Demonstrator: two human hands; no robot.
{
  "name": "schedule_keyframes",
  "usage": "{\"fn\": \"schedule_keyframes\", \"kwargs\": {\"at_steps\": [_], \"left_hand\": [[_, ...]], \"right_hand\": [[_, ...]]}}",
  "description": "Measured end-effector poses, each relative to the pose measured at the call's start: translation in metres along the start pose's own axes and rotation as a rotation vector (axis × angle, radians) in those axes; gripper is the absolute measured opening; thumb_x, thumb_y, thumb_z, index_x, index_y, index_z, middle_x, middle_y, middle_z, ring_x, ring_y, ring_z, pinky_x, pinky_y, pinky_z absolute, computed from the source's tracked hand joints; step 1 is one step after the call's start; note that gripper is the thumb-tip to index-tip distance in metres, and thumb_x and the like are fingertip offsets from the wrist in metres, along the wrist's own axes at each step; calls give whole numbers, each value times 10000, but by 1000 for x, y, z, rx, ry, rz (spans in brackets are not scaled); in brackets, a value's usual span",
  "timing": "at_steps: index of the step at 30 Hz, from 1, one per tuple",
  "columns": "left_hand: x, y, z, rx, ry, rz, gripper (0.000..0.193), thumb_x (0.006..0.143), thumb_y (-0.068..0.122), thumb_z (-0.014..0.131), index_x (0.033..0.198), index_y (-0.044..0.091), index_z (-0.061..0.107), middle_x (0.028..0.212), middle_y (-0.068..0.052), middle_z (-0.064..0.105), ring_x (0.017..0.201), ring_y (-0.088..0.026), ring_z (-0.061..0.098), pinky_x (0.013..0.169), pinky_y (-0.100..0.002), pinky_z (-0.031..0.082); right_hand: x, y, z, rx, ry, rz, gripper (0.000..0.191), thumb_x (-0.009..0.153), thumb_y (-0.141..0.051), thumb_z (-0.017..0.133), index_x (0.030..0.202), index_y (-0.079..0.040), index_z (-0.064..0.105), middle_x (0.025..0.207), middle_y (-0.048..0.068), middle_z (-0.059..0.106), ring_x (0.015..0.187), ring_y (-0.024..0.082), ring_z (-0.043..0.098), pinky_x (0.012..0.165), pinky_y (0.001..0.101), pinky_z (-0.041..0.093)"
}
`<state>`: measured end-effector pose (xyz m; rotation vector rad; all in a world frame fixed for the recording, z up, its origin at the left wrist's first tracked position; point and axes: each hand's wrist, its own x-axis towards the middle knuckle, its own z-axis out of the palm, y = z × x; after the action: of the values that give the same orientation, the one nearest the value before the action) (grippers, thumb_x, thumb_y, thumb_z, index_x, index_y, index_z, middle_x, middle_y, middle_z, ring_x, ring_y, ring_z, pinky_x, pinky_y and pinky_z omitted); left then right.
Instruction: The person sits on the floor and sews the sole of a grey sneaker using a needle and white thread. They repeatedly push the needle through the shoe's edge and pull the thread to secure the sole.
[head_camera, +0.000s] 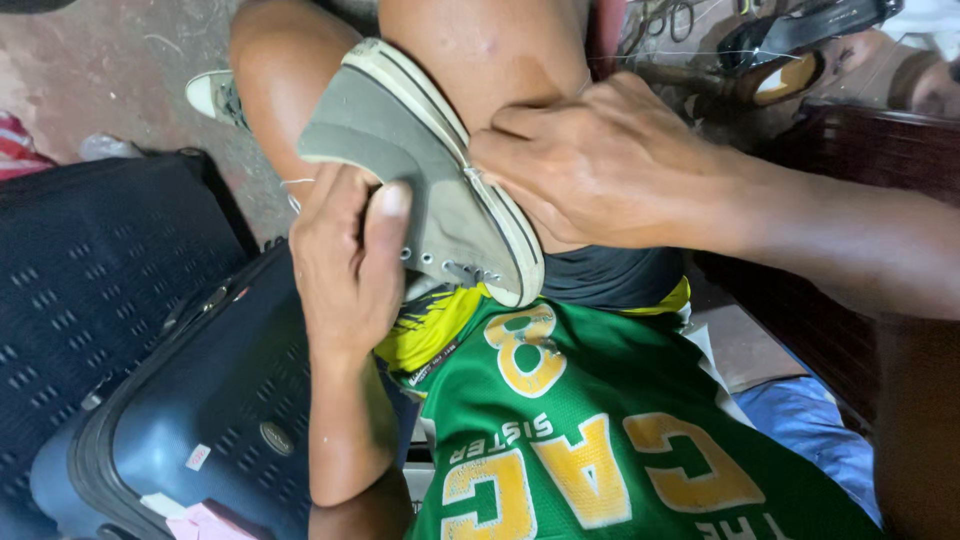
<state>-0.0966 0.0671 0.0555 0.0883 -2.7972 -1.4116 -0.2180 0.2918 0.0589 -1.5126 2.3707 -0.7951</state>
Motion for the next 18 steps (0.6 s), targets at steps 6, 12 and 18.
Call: {"fn": "schedule_keyframes", "kwargs": {"at_steps": [6,12,18], "left_hand": [[-22,-32,-17,-244,9,-160,325,1134,197,593,875,5,550,763,-84,526,607,-133,478,579,-269,415],[-12,-32,-20,-1150,222,-339,220,1036,240,570,877,87,567,725,-40,541,546,-53,452,445,-184,344],[8,-21,-7,-306,-30,-311,124,1039,81,535,1023,16,640,696,-97,561,621,-183,515,567,-292,397]], "right_hand": [[-12,6,6,113,-61,109,134,995,-210,660,1091,-118,679,907,54,662,719,295,676,577,416,520],[-8,8,11,250,22,126,86,1042,-178,679,1057,-95,687,977,42,688,795,265,694,667,381,545],[-2,7,7,161,-18,82,119,969,-158,730,1075,-103,717,945,38,675,760,263,689,641,370,550]]}}
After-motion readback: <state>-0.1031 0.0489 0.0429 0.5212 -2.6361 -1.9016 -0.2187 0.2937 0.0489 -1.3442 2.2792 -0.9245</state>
